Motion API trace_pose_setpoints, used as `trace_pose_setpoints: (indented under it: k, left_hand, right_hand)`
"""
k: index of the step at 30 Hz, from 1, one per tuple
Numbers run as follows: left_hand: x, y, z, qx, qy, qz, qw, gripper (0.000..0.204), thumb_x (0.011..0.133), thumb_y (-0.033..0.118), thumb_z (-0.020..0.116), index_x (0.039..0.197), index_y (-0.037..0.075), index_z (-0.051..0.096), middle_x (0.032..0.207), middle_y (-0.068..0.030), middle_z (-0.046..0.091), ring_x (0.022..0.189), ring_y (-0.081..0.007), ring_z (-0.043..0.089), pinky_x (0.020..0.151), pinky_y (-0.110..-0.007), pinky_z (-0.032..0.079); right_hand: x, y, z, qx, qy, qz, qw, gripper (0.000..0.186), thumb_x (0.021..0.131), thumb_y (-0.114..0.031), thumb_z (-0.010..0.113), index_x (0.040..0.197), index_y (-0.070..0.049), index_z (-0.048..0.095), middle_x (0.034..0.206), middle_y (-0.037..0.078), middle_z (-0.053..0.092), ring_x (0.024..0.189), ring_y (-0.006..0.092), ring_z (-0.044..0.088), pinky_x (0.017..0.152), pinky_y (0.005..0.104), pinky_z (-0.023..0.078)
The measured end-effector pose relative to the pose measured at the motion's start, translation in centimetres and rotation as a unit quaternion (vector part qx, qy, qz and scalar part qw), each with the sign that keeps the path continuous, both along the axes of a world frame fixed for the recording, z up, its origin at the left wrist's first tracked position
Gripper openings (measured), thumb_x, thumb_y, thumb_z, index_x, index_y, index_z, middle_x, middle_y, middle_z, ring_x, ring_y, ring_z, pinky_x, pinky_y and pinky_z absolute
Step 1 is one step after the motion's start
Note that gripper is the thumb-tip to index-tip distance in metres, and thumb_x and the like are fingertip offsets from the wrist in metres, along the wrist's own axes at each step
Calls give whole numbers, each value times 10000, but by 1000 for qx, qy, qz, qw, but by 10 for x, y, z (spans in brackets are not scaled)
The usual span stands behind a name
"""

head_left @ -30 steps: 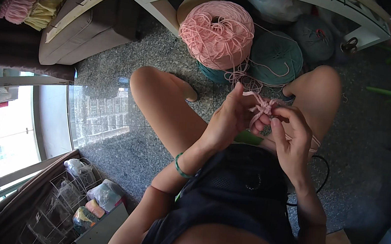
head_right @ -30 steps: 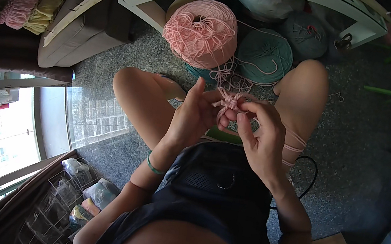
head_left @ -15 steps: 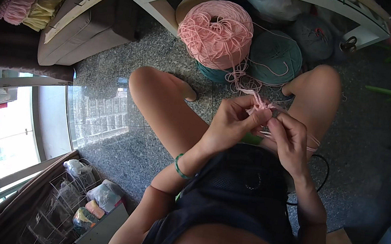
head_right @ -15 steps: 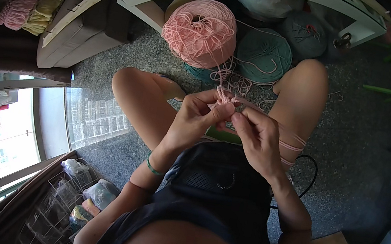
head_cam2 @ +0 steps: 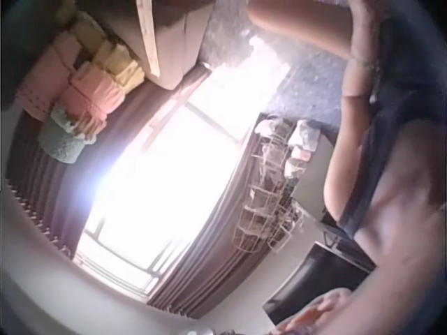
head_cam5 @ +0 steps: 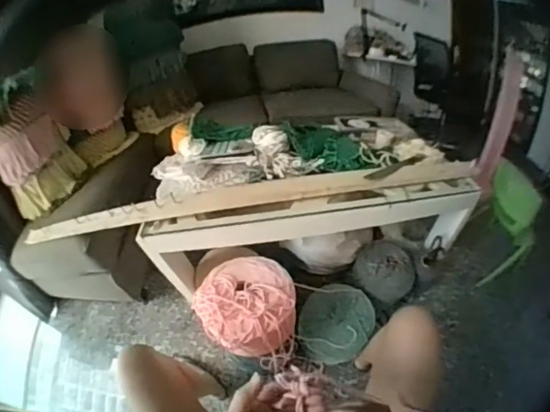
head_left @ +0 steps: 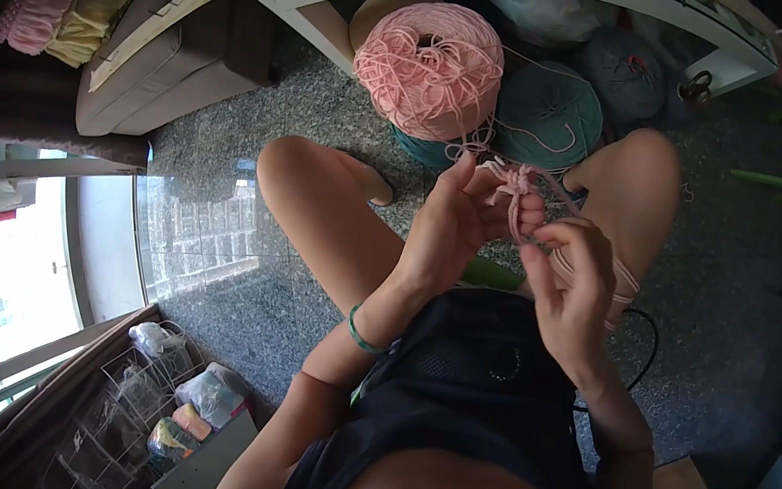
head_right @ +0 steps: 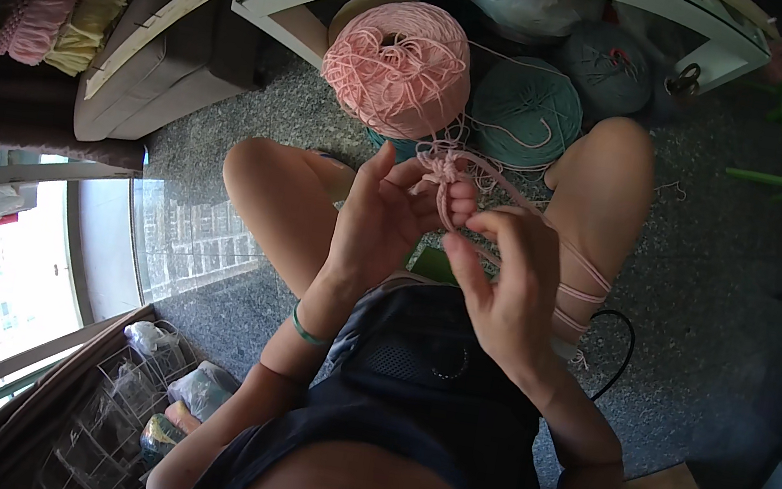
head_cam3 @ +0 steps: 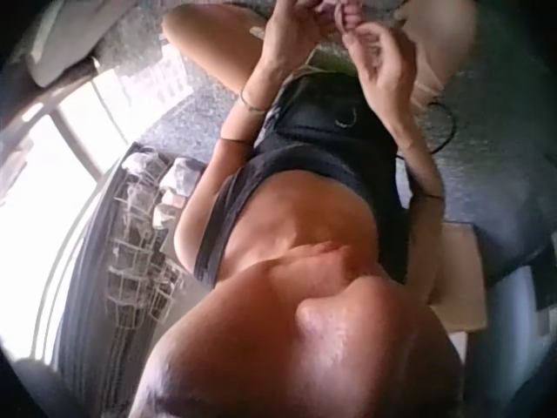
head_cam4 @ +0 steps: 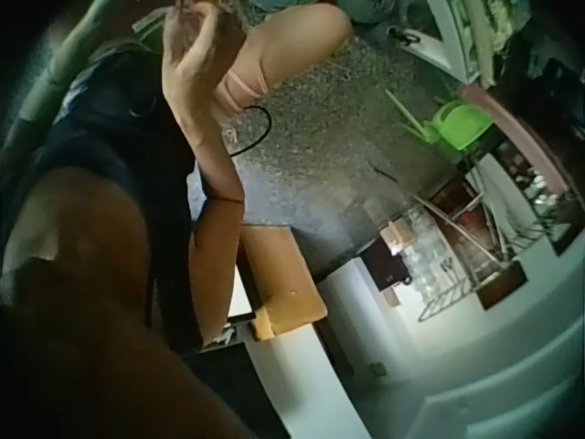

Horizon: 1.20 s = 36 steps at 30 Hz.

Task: Measuring yarn with a metal ruler and then hand-knitting or knotting it to create a craft item.

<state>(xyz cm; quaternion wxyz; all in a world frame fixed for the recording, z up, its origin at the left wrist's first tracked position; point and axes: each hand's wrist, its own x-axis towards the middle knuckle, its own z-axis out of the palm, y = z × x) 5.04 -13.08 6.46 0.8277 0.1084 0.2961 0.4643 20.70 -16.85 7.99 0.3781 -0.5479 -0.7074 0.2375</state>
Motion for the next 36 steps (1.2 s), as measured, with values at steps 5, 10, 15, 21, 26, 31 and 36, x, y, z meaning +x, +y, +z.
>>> trace_pose_setpoints:
  k: [5,10,15,21,26,31,36]
  left_hand:
    - [-1,-6,-9,80,103,16,991,267,930,176,506,1082,-35,568,953,-99,637,873,-131,610,777,-262,496]
    - [3,-11,-12,159,178,32,970,234,889,91,567,1089,-32,568,944,-97,641,850,-133,618,765,-257,505]
    - [4,-14,-4,144,202,54,967,239,860,33,596,1087,-34,569,919,-88,649,820,-139,627,761,-248,512]
    - [4,-13,-1,157,184,62,968,242,863,40,594,1091,-34,568,924,-92,651,834,-148,631,795,-268,511]
    - [6,-11,4,160,192,62,966,277,864,44,590,1124,-37,544,974,-108,644,888,-158,627,830,-292,504]
    - [3,-13,5,174,193,51,964,327,856,28,590,1164,-46,510,1013,-114,634,936,-166,617,855,-298,494]
    - [2,-11,5,196,216,32,956,303,904,108,530,1165,-45,507,1016,-125,636,932,-184,624,856,-308,493]
  right_hand:
    - [-12,3,-3,-71,57,-1,996,153,869,-165,596,843,-25,539,687,52,516,645,162,496,584,278,388]
    - [-8,-1,-10,-219,189,54,956,264,911,-167,540,703,-14,485,534,21,426,478,91,368,453,256,295]
    - [-5,-8,-9,-234,227,100,940,360,928,-154,508,608,-15,422,499,-9,374,466,68,313,435,260,258]
    - [1,-16,-1,-274,227,124,926,277,927,-152,499,686,-14,485,549,-21,436,495,48,381,460,225,302]
    - [-3,-3,8,-194,179,37,964,149,854,-90,607,767,-14,513,607,-3,485,513,80,443,495,225,364]
    - [-12,2,11,-22,54,-11,998,172,762,-13,688,825,-4,528,651,42,556,557,129,545,520,246,433]
    - [-8,5,6,85,-46,26,995,130,800,-44,651,840,2,536,675,76,580,577,157,572,491,277,430]
